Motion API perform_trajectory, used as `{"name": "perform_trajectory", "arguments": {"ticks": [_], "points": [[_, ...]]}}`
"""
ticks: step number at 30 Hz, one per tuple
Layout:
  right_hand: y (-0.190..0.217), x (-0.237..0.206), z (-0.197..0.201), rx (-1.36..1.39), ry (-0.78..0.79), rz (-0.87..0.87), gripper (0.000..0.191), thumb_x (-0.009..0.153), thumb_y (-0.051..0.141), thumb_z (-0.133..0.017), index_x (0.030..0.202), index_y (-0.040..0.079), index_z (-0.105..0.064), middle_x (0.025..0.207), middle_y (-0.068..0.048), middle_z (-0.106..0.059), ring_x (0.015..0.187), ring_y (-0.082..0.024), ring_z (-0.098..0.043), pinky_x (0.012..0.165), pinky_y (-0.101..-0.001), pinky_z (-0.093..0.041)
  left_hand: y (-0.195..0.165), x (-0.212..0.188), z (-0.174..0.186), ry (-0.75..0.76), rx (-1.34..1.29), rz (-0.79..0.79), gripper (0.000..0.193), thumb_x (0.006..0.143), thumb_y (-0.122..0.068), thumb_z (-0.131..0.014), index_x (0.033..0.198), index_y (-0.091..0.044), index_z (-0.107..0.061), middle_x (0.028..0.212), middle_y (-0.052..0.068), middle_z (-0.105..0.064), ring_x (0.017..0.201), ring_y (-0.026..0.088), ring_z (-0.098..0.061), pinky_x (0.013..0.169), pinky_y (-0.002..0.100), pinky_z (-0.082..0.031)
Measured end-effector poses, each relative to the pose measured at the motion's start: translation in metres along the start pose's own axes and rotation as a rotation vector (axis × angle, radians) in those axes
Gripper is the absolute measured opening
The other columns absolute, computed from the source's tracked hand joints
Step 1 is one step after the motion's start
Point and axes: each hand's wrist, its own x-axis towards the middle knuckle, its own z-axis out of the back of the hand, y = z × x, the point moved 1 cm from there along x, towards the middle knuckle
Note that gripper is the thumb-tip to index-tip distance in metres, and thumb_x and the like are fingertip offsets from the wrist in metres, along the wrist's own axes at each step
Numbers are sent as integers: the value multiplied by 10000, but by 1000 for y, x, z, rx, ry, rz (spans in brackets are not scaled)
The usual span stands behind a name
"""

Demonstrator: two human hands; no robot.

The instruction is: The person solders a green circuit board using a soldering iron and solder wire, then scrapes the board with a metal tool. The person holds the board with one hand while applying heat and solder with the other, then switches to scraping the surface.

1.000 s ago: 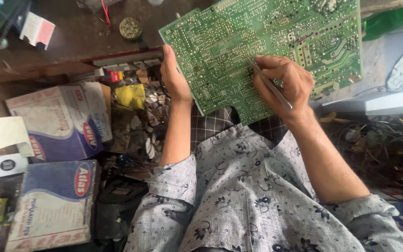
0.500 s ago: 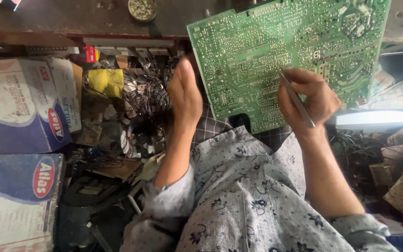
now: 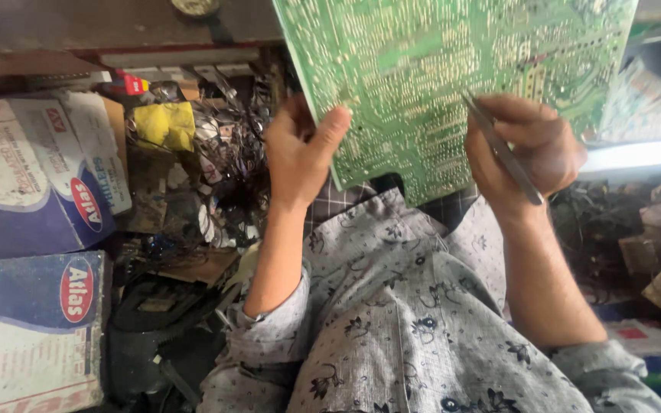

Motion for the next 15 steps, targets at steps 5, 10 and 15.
{"name": "perform_trajectory", "arguments": {"ticks": [5, 10, 15], "points": [[-14, 8, -9, 220, -6, 95, 218, 1027, -101, -755, 1000, -3, -563, 1102, -208, -740, 968, -269, -784, 791, -358, -678, 36, 24, -21, -99, -417, -75, 772, 966, -781, -478, 1172, -49, -608, 1016, 47, -649, 933, 155, -672, 792, 348, -596], [-19, 18, -21, 153, 57, 125, 247, 982, -86, -799, 968, 29, -581, 1129, -175, -769, 1010, -274, -802, 806, -341, -670, 49, 40, -20, -81, -298, -61, 854, 1004, -790, -323, 1116, -15, -662, 938, 75, -711, 822, 167, -722, 733, 333, -624], [-21, 18, -32, 124, 52, 157, 265, 940, -101, -800, 943, 33, -571, 1090, -180, -764, 981, -280, -795, 802, -351, -666, 52, 38, -22, -80, -417, -69, 858, 1026, -758, -375, 1228, 32, -642, 1049, 99, -705, 911, 184, -696, 799, 353, -602]]}}
